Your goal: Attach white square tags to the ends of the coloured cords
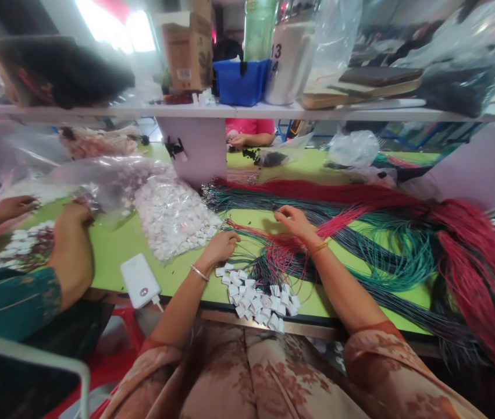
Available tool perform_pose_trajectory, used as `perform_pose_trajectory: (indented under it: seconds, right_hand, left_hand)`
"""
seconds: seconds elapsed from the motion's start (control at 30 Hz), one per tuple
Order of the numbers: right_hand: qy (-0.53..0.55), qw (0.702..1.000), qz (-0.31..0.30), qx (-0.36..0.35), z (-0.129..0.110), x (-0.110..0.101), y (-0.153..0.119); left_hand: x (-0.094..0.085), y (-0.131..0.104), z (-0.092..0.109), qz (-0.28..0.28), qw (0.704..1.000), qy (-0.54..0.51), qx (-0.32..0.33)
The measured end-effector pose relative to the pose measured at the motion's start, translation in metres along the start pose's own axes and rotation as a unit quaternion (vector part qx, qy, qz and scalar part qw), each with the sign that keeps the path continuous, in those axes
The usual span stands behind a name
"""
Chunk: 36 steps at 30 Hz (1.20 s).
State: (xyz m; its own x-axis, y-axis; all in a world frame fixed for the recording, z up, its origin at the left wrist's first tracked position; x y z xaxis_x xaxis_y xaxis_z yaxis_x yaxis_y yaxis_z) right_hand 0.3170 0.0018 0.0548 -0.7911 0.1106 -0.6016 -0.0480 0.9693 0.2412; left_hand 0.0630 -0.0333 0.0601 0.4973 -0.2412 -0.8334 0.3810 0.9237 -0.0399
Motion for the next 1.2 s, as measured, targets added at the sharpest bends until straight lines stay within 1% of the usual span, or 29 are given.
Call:
perform_pose_trajectory:
  seconds: [0.03, 0.07, 0.13, 0.2, 0.23, 0.27, 0.33, 0.43, 0.5, 0.57, 0.63, 0.7, 0.77, 0.8, 0.83, 0.9, 0.93, 0.97, 1.0, 1.03, 1.07, 1.13, 1.2]
  right_hand:
    - [0.087, 0.996, -0.014, -0.019, -0.012, 0.004, -0.004]
    - [0.166, 0.985, -0.028, -0.029, -0.025, 0.009, -0.009]
    - [0.278, 0.957, -0.075, -0.027, -0.046, 0.024, -0.022]
    - [0.325, 0.937, -0.127, -0.012, -0.059, 0.041, -0.037]
    - [0.337, 0.931, -0.141, 0.001, -0.062, 0.05, -0.043]
    - [0.342, 0.928, -0.149, 0.015, -0.062, 0.057, -0.048]
    - [0.343, 0.927, -0.147, 0.045, -0.057, 0.069, -0.055]
    - [0.333, 0.93, -0.14, 0.067, -0.048, 0.078, -0.059]
    - [0.336, 0.928, -0.148, 0.067, -0.045, 0.081, -0.059]
    - [0.336, 0.926, -0.16, 0.065, -0.043, 0.084, -0.059]
    - [0.316, 0.932, -0.167, 0.066, -0.043, 0.086, -0.06]
    - [0.268, 0.946, -0.174, 0.06, -0.046, 0.086, -0.062]
    - [0.188, 0.966, -0.176, 0.033, -0.051, 0.082, -0.065]
    - [0.141, 0.976, -0.166, 0.013, -0.055, 0.078, -0.066]
    - [0.093, 0.986, -0.141, -0.007, -0.058, 0.072, -0.066]
    - [0.011, 0.998, -0.048, -0.038, -0.064, 0.056, -0.062]
    - [-0.014, 0.999, 0.005, -0.046, -0.065, 0.048, -0.058]
    - [-0.027, 0.997, 0.044, -0.049, -0.065, 0.042, -0.053]
    - [-0.029, 0.997, 0.059, -0.049, -0.063, 0.038, -0.046]
    - [-0.023, 0.998, 0.044, -0.047, -0.059, 0.038, -0.039]
    - [-0.013, 0.999, 0.002, -0.04, -0.055, 0.04, -0.03]
    - [0.01, 0.992, -0.128, -0.015, -0.045, 0.051, -0.016]
    - [0.052, 0.966, -0.253, 0.01, -0.037, 0.065, -0.006]
  left_hand:
    - [0.0, 0.002, 0.003, 0.007, 1.0, 0.02, 0.001]
    - [0.0, 0.004, 0.005, 0.013, 0.999, 0.037, 0.0]
    - [0.001, 0.009, 0.007, 0.024, 0.998, 0.052, -0.01]
    - [0.005, 0.014, 0.004, 0.029, 0.999, 0.031, -0.021]
    - [0.008, 0.016, 0.001, 0.03, 0.999, 0.003, -0.023]
    - [0.011, 0.018, -0.002, 0.029, 0.999, -0.035, -0.023]
    - [0.019, 0.022, -0.01, 0.02, 0.99, -0.136, -0.035]
    - [0.03, 0.025, -0.02, 0.0, 0.954, -0.289, -0.085]
    - [0.033, 0.025, -0.022, -0.001, 0.933, -0.345, -0.099]
    - [0.033, 0.024, -0.02, 0.008, 0.936, -0.343, -0.081]
    - [0.032, 0.023, -0.018, 0.025, 0.949, -0.308, -0.059]
    - [0.03, 0.021, -0.017, 0.046, 0.96, -0.273, -0.05]
    - [0.029, 0.02, -0.015, 0.063, 0.965, -0.252, -0.043]
    - [0.028, 0.02, -0.013, 0.071, 0.967, -0.243, -0.036]
    - [0.026, 0.019, -0.011, 0.081, 0.969, -0.233, -0.024]
    - [0.022, 0.017, -0.006, 0.1, 0.974, -0.203, 0.01]
    - [0.02, 0.016, -0.002, 0.106, 0.977, -0.184, 0.029]
    - [0.019, 0.015, 0.001, 0.108, 0.979, -0.166, 0.05]
    - [0.017, 0.013, 0.004, 0.105, 0.981, -0.148, 0.071]
    - [0.017, 0.012, 0.007, 0.1, 0.982, -0.131, 0.093]
    - [0.016, 0.011, 0.009, 0.096, 0.982, -0.117, 0.113]
    - [0.016, 0.008, 0.012, 0.1, 0.98, -0.089, 0.147]
    - [0.015, 0.006, 0.012, 0.12, 0.976, -0.051, 0.174]
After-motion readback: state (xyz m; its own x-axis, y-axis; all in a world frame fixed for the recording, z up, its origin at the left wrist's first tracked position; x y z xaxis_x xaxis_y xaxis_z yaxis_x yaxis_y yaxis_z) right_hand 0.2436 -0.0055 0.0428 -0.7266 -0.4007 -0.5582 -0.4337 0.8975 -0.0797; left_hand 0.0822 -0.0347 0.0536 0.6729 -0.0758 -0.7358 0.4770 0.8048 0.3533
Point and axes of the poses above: each hand's wrist, its own y-axis towards the middle knuckle, its own x-axis out of the palm, z = x × y, the point moved 3 cm from there along y, towards the middle knuckle, and after that the axes turned 6 degrees about y, right-handed, at the moved point
